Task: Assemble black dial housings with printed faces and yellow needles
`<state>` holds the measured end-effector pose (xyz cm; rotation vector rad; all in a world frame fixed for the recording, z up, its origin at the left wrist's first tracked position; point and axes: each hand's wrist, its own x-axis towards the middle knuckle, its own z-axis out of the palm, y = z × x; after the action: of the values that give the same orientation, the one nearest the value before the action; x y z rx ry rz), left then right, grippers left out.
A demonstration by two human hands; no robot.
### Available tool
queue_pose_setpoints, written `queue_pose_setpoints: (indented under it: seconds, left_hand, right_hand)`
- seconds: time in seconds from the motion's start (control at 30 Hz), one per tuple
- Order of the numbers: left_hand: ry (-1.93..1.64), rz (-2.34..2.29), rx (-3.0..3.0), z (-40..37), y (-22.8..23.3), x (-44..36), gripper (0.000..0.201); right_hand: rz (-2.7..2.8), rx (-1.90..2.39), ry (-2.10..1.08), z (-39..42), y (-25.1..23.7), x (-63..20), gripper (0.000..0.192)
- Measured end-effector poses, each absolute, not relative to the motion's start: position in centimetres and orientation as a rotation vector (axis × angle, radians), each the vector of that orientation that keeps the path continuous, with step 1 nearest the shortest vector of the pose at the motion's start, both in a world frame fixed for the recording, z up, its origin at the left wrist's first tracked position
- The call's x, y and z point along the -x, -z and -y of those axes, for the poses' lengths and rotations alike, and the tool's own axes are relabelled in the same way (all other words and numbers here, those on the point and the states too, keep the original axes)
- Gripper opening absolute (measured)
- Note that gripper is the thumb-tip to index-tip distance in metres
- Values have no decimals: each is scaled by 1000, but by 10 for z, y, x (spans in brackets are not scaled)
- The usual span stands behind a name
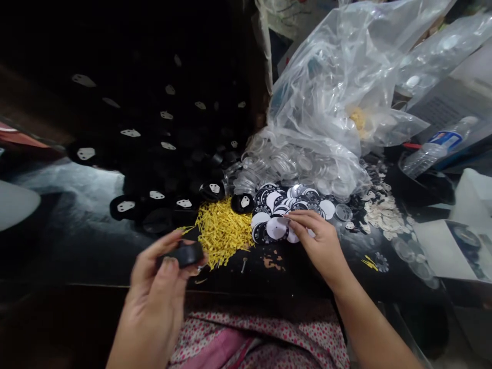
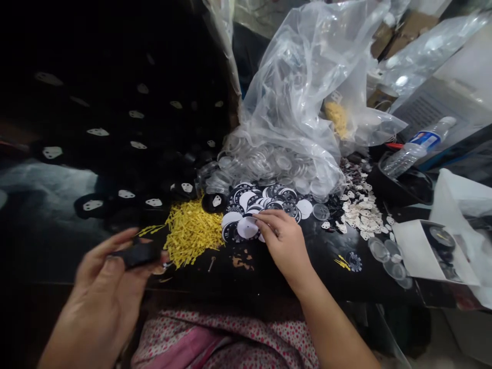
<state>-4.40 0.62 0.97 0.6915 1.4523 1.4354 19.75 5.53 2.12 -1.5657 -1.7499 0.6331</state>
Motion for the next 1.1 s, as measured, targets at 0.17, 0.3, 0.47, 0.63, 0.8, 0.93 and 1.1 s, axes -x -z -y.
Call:
queue_pose_setpoints:
  seconds: [0.17, 0.3, 0.47, 0.63, 0.8, 0.93, 1.1]
  left_hand:
    - [-1229, -1073, -208, -6, -18, 16, 37]
    - [-1201, -1008, -107, -2, -15, 4, 36]
    - [-1218, -1038, -212, 6, -11, -3, 41]
    - [-1269, -1068, -229, 2, -9, -8, 37]
    - [-1210, -1036, -197, 5, -11, -15, 34]
    - [-1201, -1082, -236, 9, -13, -18, 38]
    - [-1181, -1105, -302, 14, -6, -21, 43]
  right_hand:
    - [1935, 1320, -723, -35, -30, -177, 20]
    - [1686, 1353, -1060, -33, -33, -168, 15]
    - [1485, 1395, -1247, -34, -32, -171, 32]
    - [1501, 1506, -1104, -30, -38, -174, 18]
    - [1637, 1428, -1010, -30, -45, -164, 21]
    - [1523, 1444, -1064, -31, -44, -159, 7]
    - [1564, 1414, -1025, -27, -41, -150, 6]
